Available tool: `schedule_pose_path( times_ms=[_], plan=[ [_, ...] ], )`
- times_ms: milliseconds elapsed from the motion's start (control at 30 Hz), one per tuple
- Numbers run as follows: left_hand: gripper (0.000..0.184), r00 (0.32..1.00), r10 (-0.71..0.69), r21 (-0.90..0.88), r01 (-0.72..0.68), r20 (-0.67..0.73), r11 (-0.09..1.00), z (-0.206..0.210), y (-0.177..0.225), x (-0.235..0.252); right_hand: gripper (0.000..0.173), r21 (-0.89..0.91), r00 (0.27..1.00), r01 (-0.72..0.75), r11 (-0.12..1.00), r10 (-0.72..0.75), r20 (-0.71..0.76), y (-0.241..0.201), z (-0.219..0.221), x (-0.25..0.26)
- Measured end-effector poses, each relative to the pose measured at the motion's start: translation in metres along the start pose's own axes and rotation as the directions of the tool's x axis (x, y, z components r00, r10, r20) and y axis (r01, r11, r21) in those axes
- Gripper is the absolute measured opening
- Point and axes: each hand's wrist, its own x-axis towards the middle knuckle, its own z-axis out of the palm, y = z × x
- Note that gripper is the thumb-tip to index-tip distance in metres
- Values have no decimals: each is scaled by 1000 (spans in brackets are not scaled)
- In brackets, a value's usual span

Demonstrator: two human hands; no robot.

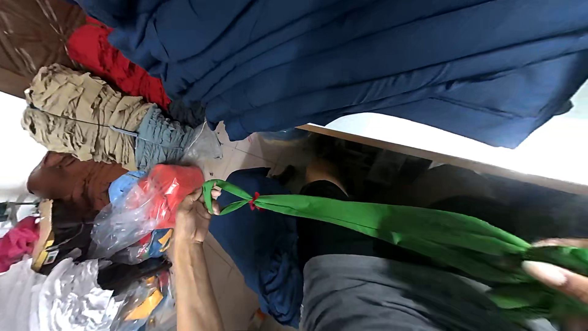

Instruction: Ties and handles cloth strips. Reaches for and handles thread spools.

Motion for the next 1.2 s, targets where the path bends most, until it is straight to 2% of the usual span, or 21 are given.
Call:
schedule_pose_path(
  times_ms=[67, 167, 267, 767, 867, 1000, 1067, 1200],
  plan=[
    [57, 997, 31, 25, -33, 74, 999, 8, -2, -5, 27, 17, 998, 45, 999, -46, 49, 0, 12, 3],
    [55, 994, 44, 47, -49, 101, 998, 19, -2, -12, 35, -73, 978, 151, 986, -139, 153, -11, 26, 6],
    [52, 989, 51, 48, -58, 139, 997, 24, -3, -15, 39, -101, 963, 212, 972, -191, 188, -17, 33, 9],
    [43, 990, 64, -20, -62, 127, 998, 36, -12, -17, 36, -63, 976, 178, 982, -168, 136, -15, 33, 11],
    [40, 981, 52, -59, -41, 189, 997, 39, -12, -19, 36, -81, 984, 144, 986, -133, 122, -16, 35, 13],
    [39, 949, -18, -79, 45, 314, 996, 61, -13, -33, 36, -156, 998, 46, 987, -40, 39, -9, 61, 29],
    [40, 924, -56, -28, 72, 378, 997, 81, -17, -43, 33, -205, 997, 71, 976, -71, 3, 1, 85, 44],
    [44, 816, -149, 150, 78, 558, 986, 121, -34, -58, 33, -244, 996, 72, 967, -58, 62, -1, 119, 70]
  ],
)
